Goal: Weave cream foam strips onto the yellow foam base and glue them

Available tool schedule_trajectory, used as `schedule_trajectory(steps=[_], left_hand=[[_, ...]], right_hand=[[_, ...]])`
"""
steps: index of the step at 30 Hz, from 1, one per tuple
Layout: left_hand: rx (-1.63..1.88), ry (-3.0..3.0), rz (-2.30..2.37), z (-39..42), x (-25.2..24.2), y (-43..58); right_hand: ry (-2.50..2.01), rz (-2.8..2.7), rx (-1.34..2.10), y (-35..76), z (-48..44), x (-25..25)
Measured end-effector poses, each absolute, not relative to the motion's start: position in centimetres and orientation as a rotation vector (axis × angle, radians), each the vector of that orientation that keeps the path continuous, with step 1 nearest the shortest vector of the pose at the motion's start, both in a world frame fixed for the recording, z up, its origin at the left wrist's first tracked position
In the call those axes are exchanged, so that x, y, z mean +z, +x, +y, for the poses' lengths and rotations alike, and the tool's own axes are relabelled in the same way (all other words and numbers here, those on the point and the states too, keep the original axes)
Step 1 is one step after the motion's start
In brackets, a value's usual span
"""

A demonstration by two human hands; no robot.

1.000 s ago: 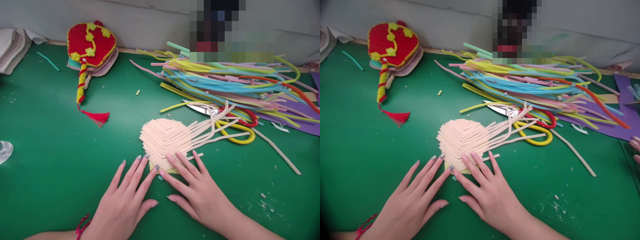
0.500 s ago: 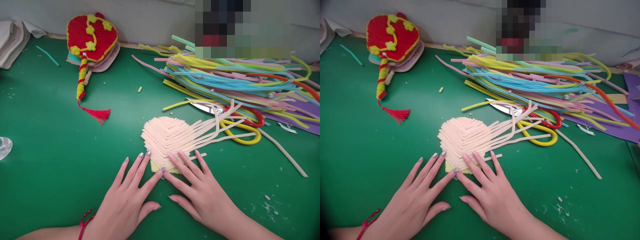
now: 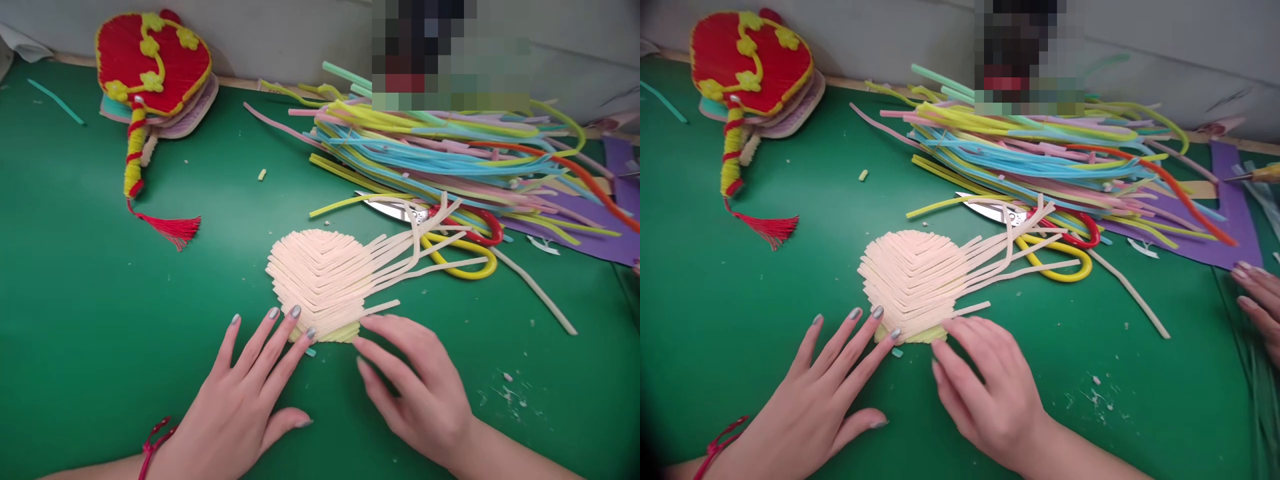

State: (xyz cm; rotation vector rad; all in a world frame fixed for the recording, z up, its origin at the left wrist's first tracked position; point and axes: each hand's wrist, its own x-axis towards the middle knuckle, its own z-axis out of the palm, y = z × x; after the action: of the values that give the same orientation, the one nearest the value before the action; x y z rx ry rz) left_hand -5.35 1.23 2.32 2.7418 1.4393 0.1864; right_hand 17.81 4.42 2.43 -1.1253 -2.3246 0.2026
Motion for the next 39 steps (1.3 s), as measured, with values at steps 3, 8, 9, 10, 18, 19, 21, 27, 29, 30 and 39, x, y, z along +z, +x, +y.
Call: schedule_trajectory(steps=[3,8,9,10,18,19,21,27,29,30,39], left_hand=[[0.195,2.763,1.378,1.3,2.3,-5.3],[0.209,2.748,1.329,1.7,2.1,-5.4],[0.206,2.750,1.308,1.8,2.1,-5.4],[0.204,2.754,1.289,1.8,2.0,-5.5],[0.240,2.758,1.274,2.0,1.9,-5.6],[0.240,2.762,1.271,2.0,1.9,-5.6],[0.229,2.771,1.263,2.1,1.9,-5.6],[0.209,2.768,1.260,2.0,1.9,-5.6],[0.203,2.774,1.259,2.0,1.8,-5.7],[0.202,2.776,1.260,2.0,1.8,-5.7],[0.241,2.733,1.268,2.0,1.7,-5.6]], right_hand=[[-1.241,-2.182,0.158,18.0,4.6,2.5],[-1.234,-2.200,0.260,17.8,5.0,2.1],[-1.236,-2.199,0.277,17.8,5.0,2.0],[-1.238,-2.197,0.289,17.8,5.0,2.0],[-1.180,-2.245,0.207,17.8,4.6,2.5],[-1.188,-2.282,0.182,17.7,4.5,2.6],[-1.222,-2.339,0.151,17.5,4.2,2.7],[-1.258,-2.372,0.127,17.2,3.4,2.7],[-1.265,-2.386,0.125,17.2,3.2,2.7],[-1.267,-2.395,0.123,17.1,3.2,2.7],[-1.297,-2.442,0.105,17.0,3.1,2.6]])
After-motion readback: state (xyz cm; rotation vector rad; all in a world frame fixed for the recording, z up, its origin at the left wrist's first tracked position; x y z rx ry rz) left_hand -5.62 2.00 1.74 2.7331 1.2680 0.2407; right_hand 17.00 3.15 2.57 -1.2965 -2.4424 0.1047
